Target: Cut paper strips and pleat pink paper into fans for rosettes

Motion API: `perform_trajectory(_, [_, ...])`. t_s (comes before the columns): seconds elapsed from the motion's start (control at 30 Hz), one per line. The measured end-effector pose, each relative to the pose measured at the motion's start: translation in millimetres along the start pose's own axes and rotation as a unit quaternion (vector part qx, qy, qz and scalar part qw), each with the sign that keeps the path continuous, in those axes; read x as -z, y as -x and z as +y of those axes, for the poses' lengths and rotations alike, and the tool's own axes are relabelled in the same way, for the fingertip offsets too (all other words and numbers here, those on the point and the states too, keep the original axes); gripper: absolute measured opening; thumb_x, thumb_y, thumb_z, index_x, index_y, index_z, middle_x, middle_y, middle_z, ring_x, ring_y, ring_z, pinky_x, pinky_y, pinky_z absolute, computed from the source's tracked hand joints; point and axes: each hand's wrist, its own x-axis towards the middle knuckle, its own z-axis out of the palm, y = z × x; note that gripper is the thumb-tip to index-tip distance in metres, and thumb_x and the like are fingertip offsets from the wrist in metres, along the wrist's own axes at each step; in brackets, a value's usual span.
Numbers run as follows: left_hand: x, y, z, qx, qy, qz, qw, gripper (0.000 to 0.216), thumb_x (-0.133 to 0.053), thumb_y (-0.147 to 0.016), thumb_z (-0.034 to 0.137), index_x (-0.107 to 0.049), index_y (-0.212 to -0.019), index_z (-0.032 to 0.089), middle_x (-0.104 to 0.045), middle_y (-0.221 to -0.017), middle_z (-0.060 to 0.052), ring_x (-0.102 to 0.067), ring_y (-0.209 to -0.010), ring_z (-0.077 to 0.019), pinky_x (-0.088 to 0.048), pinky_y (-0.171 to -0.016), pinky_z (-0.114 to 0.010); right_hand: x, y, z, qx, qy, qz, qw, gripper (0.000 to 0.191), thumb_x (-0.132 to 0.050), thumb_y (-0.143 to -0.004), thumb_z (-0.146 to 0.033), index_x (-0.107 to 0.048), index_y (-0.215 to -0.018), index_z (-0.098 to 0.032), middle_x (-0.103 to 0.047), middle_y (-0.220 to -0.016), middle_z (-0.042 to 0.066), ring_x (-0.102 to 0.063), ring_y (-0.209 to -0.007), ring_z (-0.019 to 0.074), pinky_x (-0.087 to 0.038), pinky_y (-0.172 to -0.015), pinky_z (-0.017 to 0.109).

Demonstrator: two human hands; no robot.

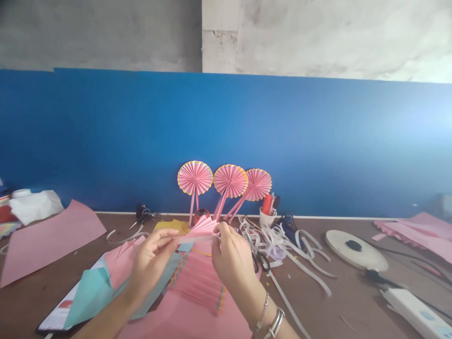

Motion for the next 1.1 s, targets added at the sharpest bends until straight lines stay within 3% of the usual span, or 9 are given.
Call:
perform_trajectory(0.13, [0, 2, 1, 0.011, 0.006, -0.026, 1.0, 0.021, -0.057, -0.08, 0.035, -0.059, -0.093, 0.019, -0.072, -0.08, -0.004, -0.067, -0.069, -0.0189, -0.05, -0.058, -0.025, 0, -2, 2, -0.003, -0.008, -0.009, 1.0, 0.018, -0.04, -0.081, -0.014, -0.054, -0.092, -0.02, -0.067, -0.081, 0.005, -0.063, -0.073, 0.0192, -0.037, -0.063, 0.025])
perform_trajectory(0.33, [2, 1, -1, -0.001, 0.014, -0.059, 0.998, 0.018, -0.058, -0.082, 0.034, -0.059, -0.092, 0.019, -0.072, -0.085, -0.005, -0.067, -0.088, -0.0228, -0.051, -0.068, -0.027, -2, -5, 6, -0.001, -0.026, -0.016, 1.0, 0.016, -0.042, -0.08, -0.014, -0.055, -0.087, -0.02, -0.066, -0.078, 0.003, -0.061, -0.074, 0.0186, -0.034, -0.062, 0.024])
perform_trajectory(0.43, [4, 0, 1, -0.003, 0.01, -0.079, 0.997, 0.015, -0.056, -0.083, 0.033, -0.06, -0.09, 0.019, -0.071, -0.082, -0.004, -0.067, -0.083, -0.0209, -0.05, -0.068, -0.026, -1, -5, 7, 0.007, -0.028, -0.023, 0.999, 0.014, -0.043, -0.08, -0.015, -0.055, -0.086, -0.02, -0.065, -0.077, 0.003, -0.06, -0.074, 0.0184, -0.034, -0.062, 0.024])
perform_trajectory(0.53, [5, -2, 2, -0.032, -0.016, -0.058, 0.998, 0.014, -0.056, -0.084, 0.032, -0.062, -0.085, 0.019, -0.069, -0.078, -0.003, -0.066, -0.077, -0.0183, -0.05, -0.068, -0.025, 2, -6, 6, 0.009, -0.029, -0.047, 0.998, 0.014, -0.042, -0.081, -0.015, -0.056, -0.083, -0.02, -0.065, -0.078, 0.003, -0.06, -0.074, 0.0181, -0.035, -0.063, 0.025])
perform_trajectory(0.83, [9, -8, -14, -0.101, -0.109, -0.018, 0.989, 0.017, -0.053, -0.085, 0.03, -0.067, -0.089, 0.021, -0.072, -0.088, -0.004, -0.067, -0.086, -0.0194, -0.051, -0.078, -0.027, 12, -6, 6, 0.018, -0.103, -0.179, 0.978, 0.04, -0.04, -0.084, -0.015, -0.063, -0.115, -0.021, -0.068, -0.102, 0.008, -0.063, -0.093, 0.0195, -0.042, -0.079, 0.028])
perform_trajectory(1.1, [2, -5, -21, -0.083, -0.174, -0.004, 0.981, 0.019, -0.049, -0.085, 0.029, -0.067, -0.091, 0.024, -0.073, -0.079, -0.001, -0.069, -0.077, -0.0199, -0.052, -0.066, -0.026, 5, -4, 1, 0.014, -0.008, -0.16, 0.987, 0.026, -0.042, -0.085, -0.01, -0.066, -0.088, -0.016, -0.065, -0.088, 0.007, -0.06, -0.085, 0.0183, -0.037, -0.074, 0.026])
